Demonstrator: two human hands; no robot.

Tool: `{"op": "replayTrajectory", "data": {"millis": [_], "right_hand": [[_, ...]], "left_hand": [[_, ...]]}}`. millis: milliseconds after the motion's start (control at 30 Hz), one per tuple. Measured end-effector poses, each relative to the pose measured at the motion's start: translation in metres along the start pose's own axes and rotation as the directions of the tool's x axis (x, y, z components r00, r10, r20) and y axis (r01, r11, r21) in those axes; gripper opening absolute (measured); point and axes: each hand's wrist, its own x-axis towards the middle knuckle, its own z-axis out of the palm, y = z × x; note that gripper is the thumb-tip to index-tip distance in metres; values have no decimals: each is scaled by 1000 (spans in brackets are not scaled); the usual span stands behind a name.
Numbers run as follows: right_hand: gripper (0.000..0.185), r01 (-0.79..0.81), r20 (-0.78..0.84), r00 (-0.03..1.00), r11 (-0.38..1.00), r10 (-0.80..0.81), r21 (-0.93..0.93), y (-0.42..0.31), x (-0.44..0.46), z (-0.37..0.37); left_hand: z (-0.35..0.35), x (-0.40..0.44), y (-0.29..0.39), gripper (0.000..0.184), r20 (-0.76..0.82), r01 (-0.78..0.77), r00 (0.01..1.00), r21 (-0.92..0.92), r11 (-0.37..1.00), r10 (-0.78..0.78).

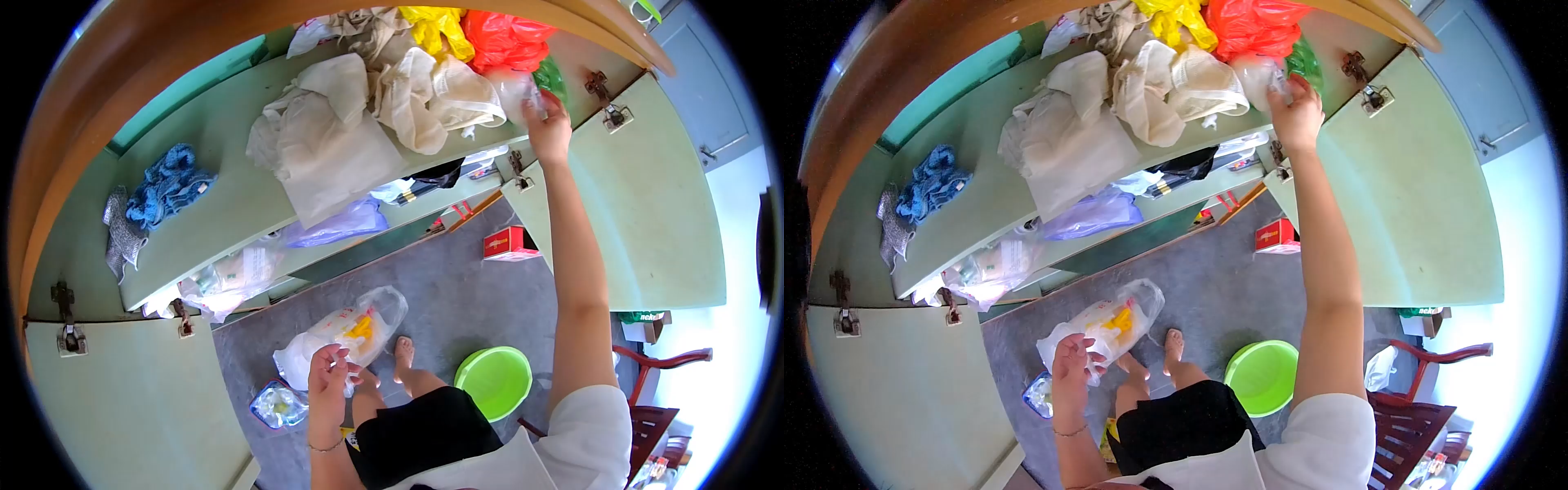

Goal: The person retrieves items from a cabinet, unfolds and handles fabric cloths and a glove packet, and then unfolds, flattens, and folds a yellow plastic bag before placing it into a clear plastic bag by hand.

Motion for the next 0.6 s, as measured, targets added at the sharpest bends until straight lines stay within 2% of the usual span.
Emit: {"op": "replayTrajectory", "data": {"millis": [33,67,133,167,200,233,300,333,467,567,600], "right_hand": [[36,-29,13,1000,986,27,164,0,2,-5],[29,-300,85,951,814,299,497,-1,2,-8],[26,-377,153,900,551,408,745,17,14,-14],[24,-391,200,871,388,449,835,25,19,-16],[27,-401,247,864,304,439,864,29,20,-19],[29,-415,319,842,145,434,898,38,21,-21],[32,-416,455,800,-184,391,890,52,22,-25],[36,-385,425,808,-181,409,905,54,21,-29],[39,-271,375,873,-327,312,905,60,10,-48],[41,-191,267,928,-285,259,940,45,-16,-74],[43,-150,209,882,-169,422,974,29,-30,-79]], "left_hand": [[4,1,0,24,10,19,1000,-26,999,-19],[7,1,-1,24,15,22,1000,-23,999,-21],[12,3,-1,24,24,24,999,-16,1000,-24],[14,3,-1,25,21,22,1000,-4,1000,-22],[17,3,-2,26,18,22,1000,6,1000,-22],[19,3,-2,28,15,22,1000,17,1000,-22],[25,7,-2,27,27,33,999,19,999,-33],[29,7,-2,26,33,40,999,17,999,-40],[41,11,-3,25,62,49,997,75,996,-54],[56,17,-2,28,118,38,992,105,994,-51],[64,18,0,30,150,26,988,99,995,-41]]}}
